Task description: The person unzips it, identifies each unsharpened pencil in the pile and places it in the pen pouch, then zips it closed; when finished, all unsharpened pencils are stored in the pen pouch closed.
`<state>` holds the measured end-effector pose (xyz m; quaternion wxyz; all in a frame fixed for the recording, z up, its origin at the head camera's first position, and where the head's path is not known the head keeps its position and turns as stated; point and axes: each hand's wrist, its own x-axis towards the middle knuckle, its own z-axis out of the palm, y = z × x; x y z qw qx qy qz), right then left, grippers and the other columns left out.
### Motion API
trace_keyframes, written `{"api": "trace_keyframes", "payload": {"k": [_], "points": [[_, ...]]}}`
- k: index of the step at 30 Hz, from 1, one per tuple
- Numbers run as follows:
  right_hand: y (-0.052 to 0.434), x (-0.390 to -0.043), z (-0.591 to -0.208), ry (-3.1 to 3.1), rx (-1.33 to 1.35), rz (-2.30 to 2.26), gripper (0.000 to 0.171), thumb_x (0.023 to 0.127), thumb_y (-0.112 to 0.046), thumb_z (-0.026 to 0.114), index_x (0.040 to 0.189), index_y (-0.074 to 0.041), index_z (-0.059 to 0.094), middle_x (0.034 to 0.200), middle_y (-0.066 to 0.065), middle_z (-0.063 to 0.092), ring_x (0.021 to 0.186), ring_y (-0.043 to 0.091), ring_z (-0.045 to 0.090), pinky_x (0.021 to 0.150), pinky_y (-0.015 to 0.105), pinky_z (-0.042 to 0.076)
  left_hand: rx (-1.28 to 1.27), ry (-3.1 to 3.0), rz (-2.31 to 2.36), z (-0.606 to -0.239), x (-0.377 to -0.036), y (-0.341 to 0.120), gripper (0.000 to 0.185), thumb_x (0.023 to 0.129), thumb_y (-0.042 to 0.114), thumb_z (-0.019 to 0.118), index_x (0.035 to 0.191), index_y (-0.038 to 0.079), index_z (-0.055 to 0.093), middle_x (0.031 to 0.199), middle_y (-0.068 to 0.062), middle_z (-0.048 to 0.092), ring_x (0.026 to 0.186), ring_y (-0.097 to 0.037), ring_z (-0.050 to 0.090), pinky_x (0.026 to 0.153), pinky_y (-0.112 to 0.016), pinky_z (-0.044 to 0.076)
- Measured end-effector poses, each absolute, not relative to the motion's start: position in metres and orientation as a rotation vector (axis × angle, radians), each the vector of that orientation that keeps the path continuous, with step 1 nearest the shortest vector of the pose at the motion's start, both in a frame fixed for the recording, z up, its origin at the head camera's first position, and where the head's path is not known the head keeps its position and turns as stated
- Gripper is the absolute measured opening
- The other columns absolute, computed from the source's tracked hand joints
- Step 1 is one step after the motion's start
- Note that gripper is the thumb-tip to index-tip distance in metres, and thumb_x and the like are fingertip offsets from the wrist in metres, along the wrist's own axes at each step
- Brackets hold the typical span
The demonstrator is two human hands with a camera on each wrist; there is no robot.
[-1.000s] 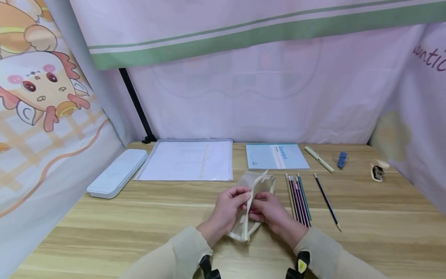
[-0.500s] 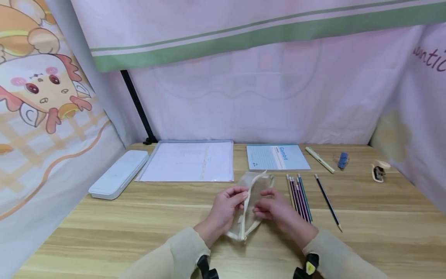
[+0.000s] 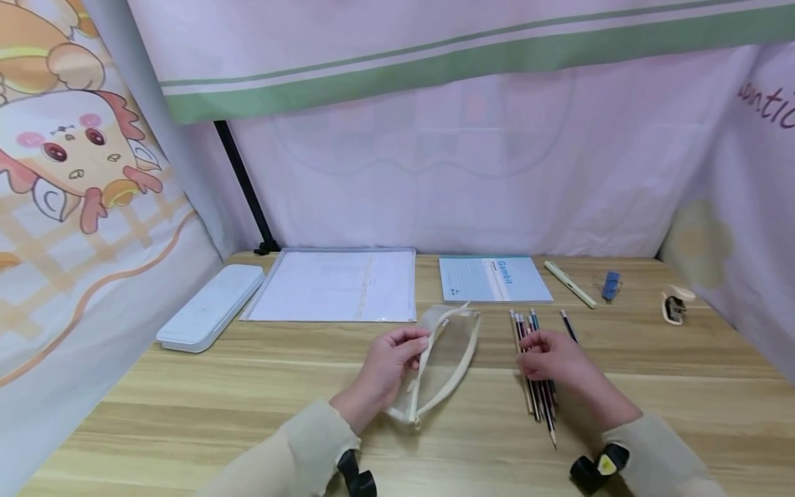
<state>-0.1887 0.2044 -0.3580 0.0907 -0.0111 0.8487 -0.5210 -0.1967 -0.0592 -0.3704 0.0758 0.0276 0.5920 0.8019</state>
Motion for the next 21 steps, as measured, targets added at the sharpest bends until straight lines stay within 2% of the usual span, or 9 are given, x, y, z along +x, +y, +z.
{"api": "trace_keyframes", "payload": {"k": [10, 15, 18, 21], "points": [[0.21, -0.198, -0.363, 2.743, -0.059, -1.213, 0.042, 0.076, -0.01, 0.07, 0.11, 0.009, 0.055, 0.071, 0.007, 0.056, 0.059, 0.014, 0.057, 0.056, 0.029, 0.052, 0.082, 1.792, 2.425, -0.37, -0.197, -0.061, 0.011, 0.081, -0.004, 0.061, 0.09, -0.001, 0.066, 0.072, 0.002, 0.057, 0.056, -0.006, 0.046, 0.052, -0.014, 0.04], [0.207, -0.204, -0.363, 2.799, -0.026, -1.066, 0.045, 0.072, -0.014, 0.076, 0.107, 0.005, 0.057, 0.073, 0.008, 0.056, 0.057, 0.014, 0.056, 0.053, 0.028, 0.05, 0.081, 1.781, 2.441, -0.37, -0.197, -0.062, 0.01, 0.081, -0.004, 0.062, 0.088, 0.001, 0.067, 0.072, 0.002, 0.057, 0.056, -0.006, 0.046, 0.051, -0.014, 0.04], [0.207, -0.206, -0.363, 2.789, 0.0, -1.062, 0.042, 0.075, -0.015, 0.075, 0.106, 0.005, 0.056, 0.074, 0.009, 0.057, 0.057, 0.015, 0.057, 0.053, 0.029, 0.051, 0.079, 1.778, 2.439, -0.369, -0.197, -0.062, 0.01, 0.081, -0.004, 0.062, 0.088, 0.002, 0.066, 0.072, 0.002, 0.058, 0.056, -0.006, 0.046, 0.051, -0.014, 0.041], [0.207, -0.206, -0.365, 2.791, 0.01, -1.099, 0.027, 0.082, -0.013, 0.067, 0.099, 0.005, 0.056, 0.071, 0.008, 0.057, 0.055, 0.013, 0.057, 0.051, 0.028, 0.051, 0.072, 1.777, 2.432, -0.369, -0.197, -0.061, 0.01, 0.081, -0.003, 0.062, 0.089, 0.001, 0.066, 0.073, 0.002, 0.058, 0.057, -0.006, 0.046, 0.052, -0.014, 0.041]]}}
